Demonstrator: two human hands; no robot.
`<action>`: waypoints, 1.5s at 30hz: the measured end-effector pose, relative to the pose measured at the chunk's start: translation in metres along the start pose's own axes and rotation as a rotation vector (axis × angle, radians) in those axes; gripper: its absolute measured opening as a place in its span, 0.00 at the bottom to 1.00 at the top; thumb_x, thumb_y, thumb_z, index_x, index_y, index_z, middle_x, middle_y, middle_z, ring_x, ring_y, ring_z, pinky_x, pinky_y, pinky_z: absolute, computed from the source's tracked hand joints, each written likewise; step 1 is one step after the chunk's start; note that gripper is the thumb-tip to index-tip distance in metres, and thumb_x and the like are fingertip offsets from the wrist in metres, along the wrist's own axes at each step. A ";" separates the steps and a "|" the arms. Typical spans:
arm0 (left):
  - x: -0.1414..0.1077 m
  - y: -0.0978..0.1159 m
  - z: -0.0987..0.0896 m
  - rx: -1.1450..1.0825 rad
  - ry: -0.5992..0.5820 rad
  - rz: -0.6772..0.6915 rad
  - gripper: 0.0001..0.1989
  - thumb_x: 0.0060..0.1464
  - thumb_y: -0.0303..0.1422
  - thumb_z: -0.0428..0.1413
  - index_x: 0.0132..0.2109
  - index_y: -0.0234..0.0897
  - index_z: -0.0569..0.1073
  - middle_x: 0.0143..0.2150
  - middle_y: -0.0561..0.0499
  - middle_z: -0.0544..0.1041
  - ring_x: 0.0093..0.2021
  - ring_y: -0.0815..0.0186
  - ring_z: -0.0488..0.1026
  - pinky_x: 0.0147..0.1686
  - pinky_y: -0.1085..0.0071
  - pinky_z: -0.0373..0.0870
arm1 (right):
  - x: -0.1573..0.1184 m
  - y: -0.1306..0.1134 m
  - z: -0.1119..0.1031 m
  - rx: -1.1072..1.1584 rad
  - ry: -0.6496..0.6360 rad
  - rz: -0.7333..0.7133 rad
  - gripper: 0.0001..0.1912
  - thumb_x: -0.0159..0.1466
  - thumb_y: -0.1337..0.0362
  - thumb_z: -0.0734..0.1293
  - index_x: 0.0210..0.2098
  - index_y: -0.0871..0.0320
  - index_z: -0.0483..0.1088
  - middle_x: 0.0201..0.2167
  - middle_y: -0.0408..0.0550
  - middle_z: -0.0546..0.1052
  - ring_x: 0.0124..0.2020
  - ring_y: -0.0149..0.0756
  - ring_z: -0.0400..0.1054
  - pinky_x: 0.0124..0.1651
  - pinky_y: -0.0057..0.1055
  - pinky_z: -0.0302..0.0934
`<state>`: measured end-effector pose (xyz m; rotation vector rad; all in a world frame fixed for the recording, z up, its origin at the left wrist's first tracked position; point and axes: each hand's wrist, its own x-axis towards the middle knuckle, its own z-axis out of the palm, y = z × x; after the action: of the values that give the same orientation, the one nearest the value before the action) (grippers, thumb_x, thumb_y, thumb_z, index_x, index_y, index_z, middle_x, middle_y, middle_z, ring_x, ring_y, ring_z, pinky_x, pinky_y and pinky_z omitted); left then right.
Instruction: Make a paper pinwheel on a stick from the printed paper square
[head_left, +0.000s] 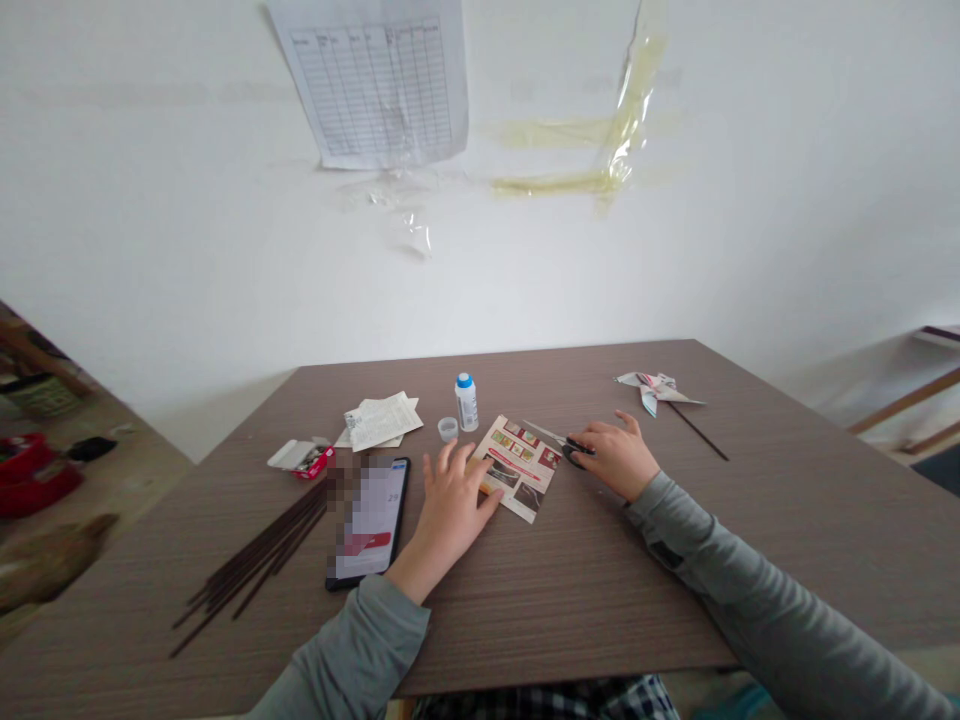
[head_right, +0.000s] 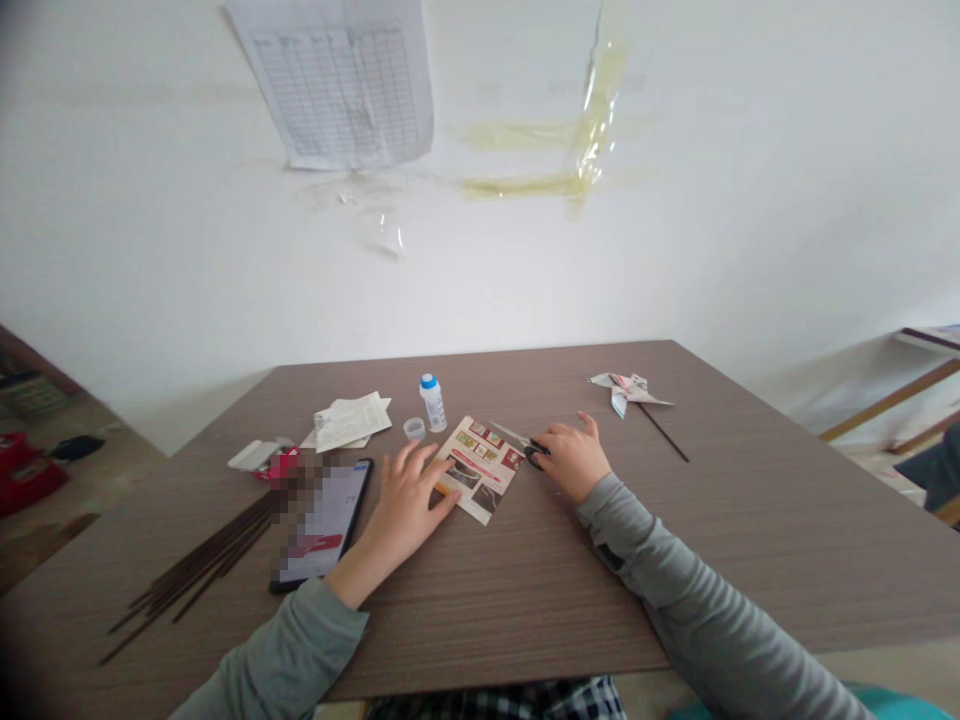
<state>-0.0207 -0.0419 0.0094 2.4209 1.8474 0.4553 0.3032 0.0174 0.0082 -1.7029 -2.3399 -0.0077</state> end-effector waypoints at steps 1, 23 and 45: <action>0.000 0.001 0.000 -0.010 -0.006 0.012 0.20 0.79 0.37 0.72 0.72 0.49 0.92 0.84 0.36 0.85 0.91 0.28 0.71 0.89 0.11 0.64 | 0.000 0.000 0.000 -0.005 0.001 0.005 0.18 0.82 0.65 0.74 0.62 0.45 0.96 0.59 0.54 0.97 0.63 0.56 0.90 0.87 0.64 0.58; 0.001 -0.001 -0.005 -0.153 -0.145 0.110 0.19 0.81 0.36 0.71 0.72 0.51 0.93 0.79 0.39 0.90 0.83 0.38 0.83 0.92 0.15 0.58 | 0.002 0.002 0.018 0.216 0.101 0.133 0.30 0.74 0.63 0.75 0.72 0.44 0.93 0.68 0.56 0.95 0.70 0.64 0.86 0.72 0.56 0.70; 0.001 0.007 -0.003 -0.185 -0.162 0.108 0.14 0.79 0.33 0.73 0.65 0.51 0.96 0.79 0.40 0.90 0.84 0.33 0.83 0.93 0.14 0.58 | 0.012 -0.016 0.023 0.241 0.046 0.153 0.30 0.76 0.69 0.74 0.73 0.43 0.93 0.57 0.55 0.98 0.63 0.59 0.92 0.79 0.57 0.72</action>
<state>-0.0147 -0.0432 0.0138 2.3649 1.5445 0.4033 0.2806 0.0270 -0.0099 -1.7342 -2.0763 0.2500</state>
